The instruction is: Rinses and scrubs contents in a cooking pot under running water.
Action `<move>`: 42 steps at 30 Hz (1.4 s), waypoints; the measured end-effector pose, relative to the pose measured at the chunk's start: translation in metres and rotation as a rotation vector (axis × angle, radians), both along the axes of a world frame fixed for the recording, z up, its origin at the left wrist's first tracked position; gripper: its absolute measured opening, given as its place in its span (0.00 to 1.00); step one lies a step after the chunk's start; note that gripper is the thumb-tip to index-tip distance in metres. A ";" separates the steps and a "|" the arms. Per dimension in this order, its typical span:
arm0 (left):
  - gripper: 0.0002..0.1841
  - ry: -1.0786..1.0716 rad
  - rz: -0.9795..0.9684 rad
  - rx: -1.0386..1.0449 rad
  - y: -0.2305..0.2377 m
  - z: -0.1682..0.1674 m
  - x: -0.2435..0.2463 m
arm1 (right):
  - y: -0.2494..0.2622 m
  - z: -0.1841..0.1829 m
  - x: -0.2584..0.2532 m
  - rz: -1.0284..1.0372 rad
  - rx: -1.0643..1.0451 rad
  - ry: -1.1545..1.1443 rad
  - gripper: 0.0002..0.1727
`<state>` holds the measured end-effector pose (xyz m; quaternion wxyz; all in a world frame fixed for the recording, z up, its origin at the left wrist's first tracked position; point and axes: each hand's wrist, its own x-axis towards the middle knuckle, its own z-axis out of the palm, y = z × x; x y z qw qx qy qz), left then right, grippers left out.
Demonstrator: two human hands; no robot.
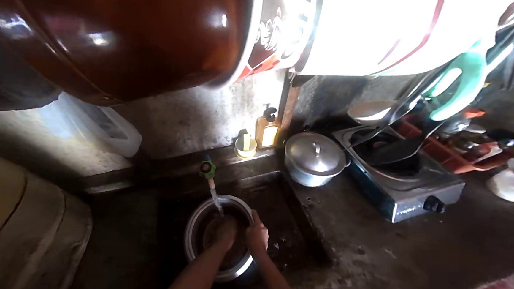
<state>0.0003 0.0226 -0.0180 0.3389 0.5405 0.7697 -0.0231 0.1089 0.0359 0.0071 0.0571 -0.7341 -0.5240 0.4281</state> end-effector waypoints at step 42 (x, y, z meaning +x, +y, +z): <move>0.22 0.045 0.007 -0.128 0.017 0.007 -0.020 | -0.006 0.002 -0.002 -0.030 -0.025 -0.012 0.42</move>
